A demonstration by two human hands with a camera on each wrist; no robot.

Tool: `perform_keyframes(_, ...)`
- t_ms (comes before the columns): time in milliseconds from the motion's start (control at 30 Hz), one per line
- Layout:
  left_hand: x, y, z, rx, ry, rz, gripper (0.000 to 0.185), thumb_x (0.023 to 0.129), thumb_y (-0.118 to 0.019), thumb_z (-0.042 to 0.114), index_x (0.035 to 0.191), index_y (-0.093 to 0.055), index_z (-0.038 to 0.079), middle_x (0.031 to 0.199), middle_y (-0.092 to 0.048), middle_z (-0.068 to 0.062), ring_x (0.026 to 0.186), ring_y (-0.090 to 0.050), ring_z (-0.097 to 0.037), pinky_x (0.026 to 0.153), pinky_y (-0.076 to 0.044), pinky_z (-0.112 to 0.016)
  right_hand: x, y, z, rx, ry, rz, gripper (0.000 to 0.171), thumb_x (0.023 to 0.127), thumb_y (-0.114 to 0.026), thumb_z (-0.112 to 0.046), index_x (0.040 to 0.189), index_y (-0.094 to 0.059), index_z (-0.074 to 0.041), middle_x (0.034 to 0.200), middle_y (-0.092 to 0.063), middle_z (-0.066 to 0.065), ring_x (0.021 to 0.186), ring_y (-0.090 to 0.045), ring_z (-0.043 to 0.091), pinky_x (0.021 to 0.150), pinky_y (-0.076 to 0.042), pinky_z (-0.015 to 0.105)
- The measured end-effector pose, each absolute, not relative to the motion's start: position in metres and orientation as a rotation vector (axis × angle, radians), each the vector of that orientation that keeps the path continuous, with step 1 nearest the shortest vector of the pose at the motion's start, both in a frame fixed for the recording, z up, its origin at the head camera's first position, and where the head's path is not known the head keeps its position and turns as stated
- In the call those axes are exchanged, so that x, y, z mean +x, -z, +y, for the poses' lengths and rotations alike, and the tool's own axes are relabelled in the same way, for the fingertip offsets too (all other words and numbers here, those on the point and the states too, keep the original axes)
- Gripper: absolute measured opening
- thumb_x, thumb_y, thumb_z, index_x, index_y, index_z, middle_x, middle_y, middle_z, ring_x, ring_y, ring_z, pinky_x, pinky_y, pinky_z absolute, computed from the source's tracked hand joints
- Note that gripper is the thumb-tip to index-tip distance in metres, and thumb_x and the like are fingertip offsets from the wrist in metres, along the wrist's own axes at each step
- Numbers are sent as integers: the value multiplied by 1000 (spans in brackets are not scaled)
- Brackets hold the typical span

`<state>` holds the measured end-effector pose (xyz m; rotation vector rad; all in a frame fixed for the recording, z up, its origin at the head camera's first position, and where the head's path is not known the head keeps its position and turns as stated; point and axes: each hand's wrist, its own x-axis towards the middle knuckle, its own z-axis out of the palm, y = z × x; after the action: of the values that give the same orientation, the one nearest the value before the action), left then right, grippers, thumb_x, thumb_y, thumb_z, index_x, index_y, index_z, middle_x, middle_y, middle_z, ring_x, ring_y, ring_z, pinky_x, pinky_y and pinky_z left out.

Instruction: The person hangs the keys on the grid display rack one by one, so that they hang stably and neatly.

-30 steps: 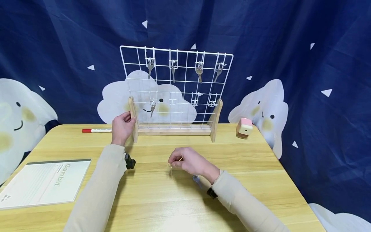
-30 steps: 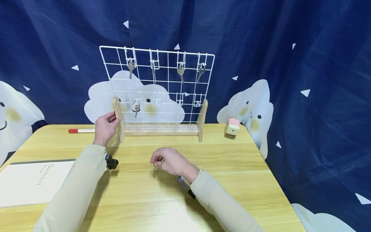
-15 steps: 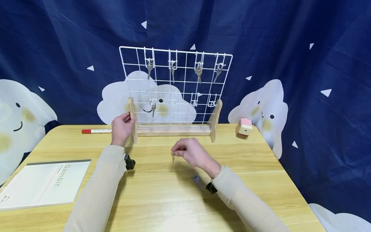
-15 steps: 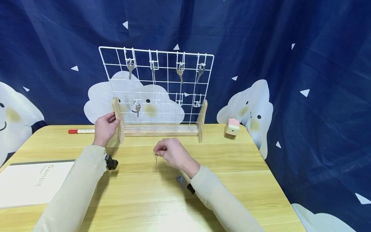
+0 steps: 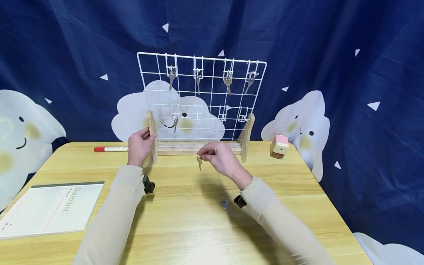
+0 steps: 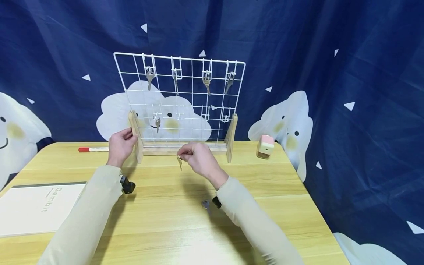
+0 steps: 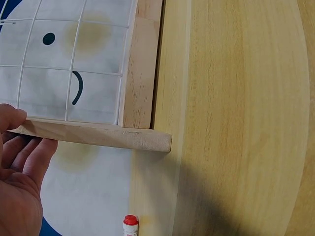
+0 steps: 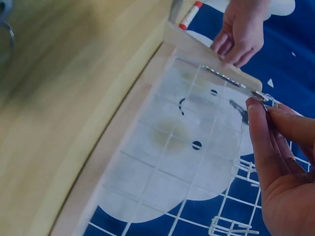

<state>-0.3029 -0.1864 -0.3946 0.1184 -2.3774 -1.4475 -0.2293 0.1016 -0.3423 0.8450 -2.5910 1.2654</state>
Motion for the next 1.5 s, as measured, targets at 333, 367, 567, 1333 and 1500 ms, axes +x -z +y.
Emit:
perform_keyframes(333,-303,394,-186,123,1431,-2377,41,97,-58,10,135,-54,-5,128,-59,-23,117,-60,-29,96,-51,-33,-246,324,100,778,-1213,-2566,12,87,-70,5,91,-78,-3,88,-73,1,76,-68,9,69,-58,20)
perform_keyframes(367,-303,394,-186,123,1428,-2377,41,97,-58,10,135,-54,-5,128,-60,-23,117,-60,-29,96,-51,-33,-248,323,100,770,-1212,-2561,11,87,-70,4,91,-78,-3,88,-73,1,76,-68,9,69,-57,20)
perform_keyframes(567,-302,394,-186,126,1423,-2373,41,97,-58,10,135,-55,-5,128,-60,-23,117,-60,-29,96,-51,-33,-256,313,97,719,-1148,-2528,10,88,-71,-1,91,-79,-7,92,-72,-2,81,-67,9,73,-56,21)
perform_keyframes(1333,-302,398,-184,133,1444,-2371,42,97,-59,11,135,-55,-5,128,-60,-23,117,-60,-28,96,-52,-33,-288,293,81,513,-1206,-2472,13,89,-67,0,96,-77,-5,90,-73,1,77,-67,10,67,-55,24)
perform_keyframes(1500,-302,396,-185,123,1432,-2366,42,97,-58,10,135,-54,-6,128,-60,-23,117,-60,-29,96,-52,-35,-291,293,78,488,-1213,-2466,12,89,-67,-1,97,-77,-4,91,-73,2,78,-67,11,67,-55,24)
